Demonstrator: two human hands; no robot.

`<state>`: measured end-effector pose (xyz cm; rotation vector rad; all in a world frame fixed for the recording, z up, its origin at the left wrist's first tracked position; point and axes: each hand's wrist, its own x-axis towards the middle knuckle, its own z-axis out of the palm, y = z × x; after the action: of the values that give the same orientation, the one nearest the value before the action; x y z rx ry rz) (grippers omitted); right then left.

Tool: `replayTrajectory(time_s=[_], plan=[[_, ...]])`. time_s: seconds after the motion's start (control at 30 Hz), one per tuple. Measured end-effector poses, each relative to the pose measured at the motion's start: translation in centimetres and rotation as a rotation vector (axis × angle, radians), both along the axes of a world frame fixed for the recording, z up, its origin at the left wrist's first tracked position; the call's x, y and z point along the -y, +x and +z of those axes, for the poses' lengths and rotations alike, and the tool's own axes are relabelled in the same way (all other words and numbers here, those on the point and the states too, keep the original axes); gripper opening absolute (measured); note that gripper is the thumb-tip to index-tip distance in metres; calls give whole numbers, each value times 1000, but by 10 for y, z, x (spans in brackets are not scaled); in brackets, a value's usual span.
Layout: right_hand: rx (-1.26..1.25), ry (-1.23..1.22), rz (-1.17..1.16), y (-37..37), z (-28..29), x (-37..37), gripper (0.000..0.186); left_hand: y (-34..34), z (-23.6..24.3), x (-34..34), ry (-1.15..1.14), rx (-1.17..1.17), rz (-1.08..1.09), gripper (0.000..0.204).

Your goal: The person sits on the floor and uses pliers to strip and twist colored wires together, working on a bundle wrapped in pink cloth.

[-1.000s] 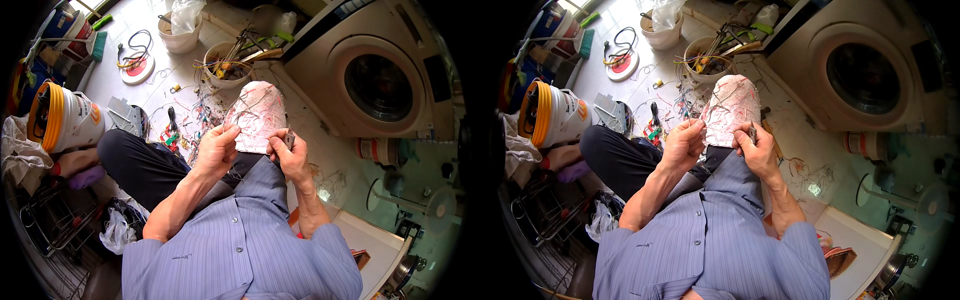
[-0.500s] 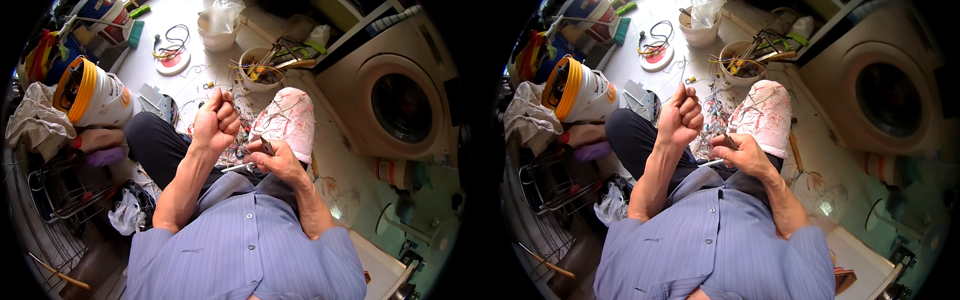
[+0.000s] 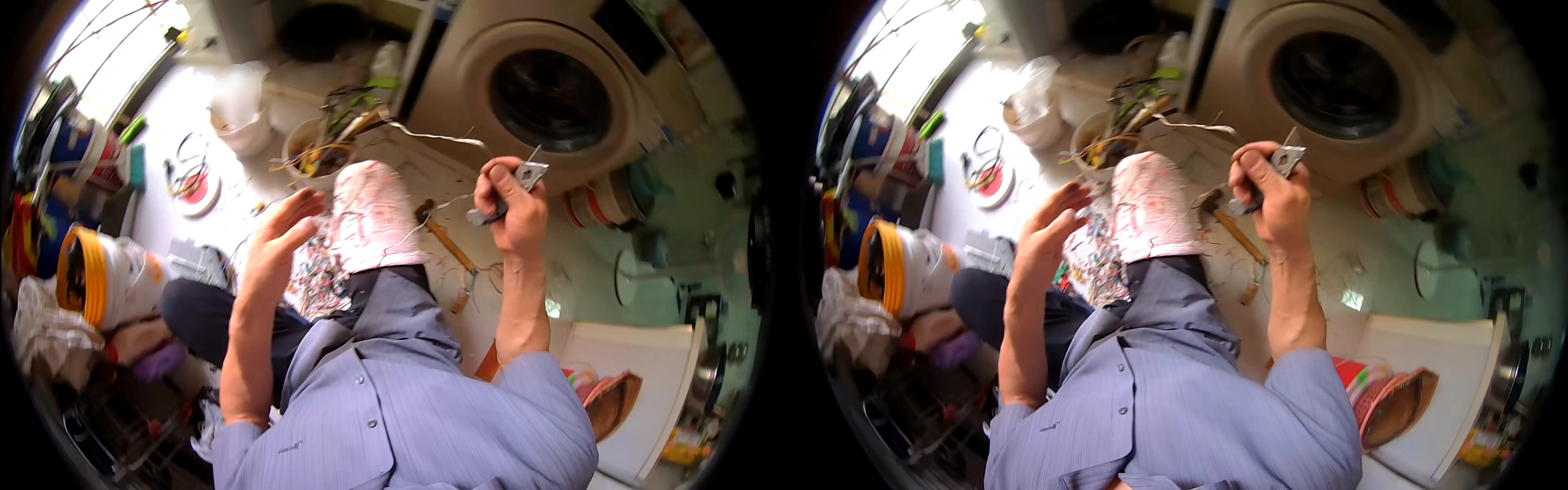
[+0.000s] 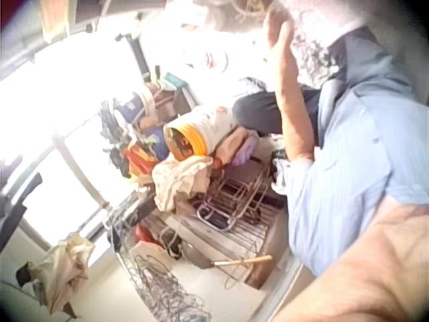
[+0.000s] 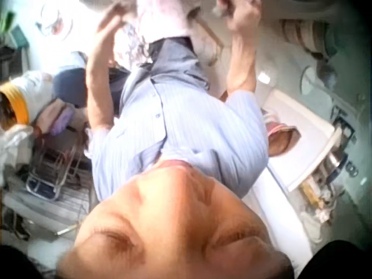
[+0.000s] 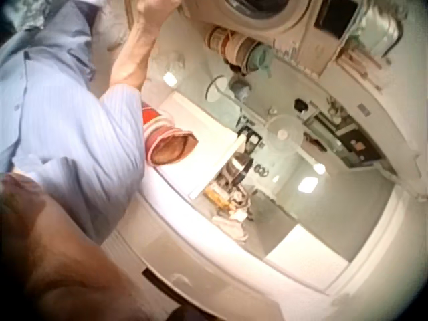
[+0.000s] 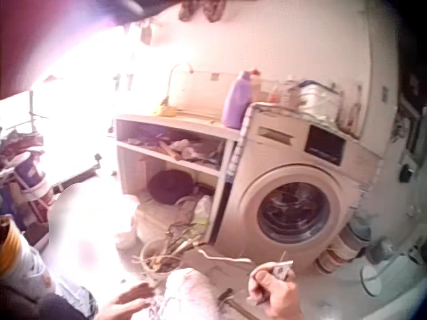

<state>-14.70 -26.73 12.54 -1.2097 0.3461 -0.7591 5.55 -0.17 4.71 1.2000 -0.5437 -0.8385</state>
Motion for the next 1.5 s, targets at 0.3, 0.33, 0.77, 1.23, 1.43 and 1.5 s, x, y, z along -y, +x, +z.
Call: replayTrajectory(time_s=[0.3,0.33,0.77,1.23,1.43,1.5], plan=[[-151,-431,-595,-174,68,111,16,30,-27,-6,316,25,26,36],[-247,-496,-683,-198,80,112,17,38,-36,-3,366,53,7,34],[-1760,-658,-140,-253,-200,39,21,87,-70,-76,1000,1086,-204,31],[-578,-931,-492,-15,-138,-9,17,123,-87,-110,1076,834,-120,32],[-591,-1342,-392,96,-132,31,15,141,-101,-104,1048,887,-163,33],[-559,-1317,-369,113,-132,62,10,142,-102,-97,1030,929,-173,32]])
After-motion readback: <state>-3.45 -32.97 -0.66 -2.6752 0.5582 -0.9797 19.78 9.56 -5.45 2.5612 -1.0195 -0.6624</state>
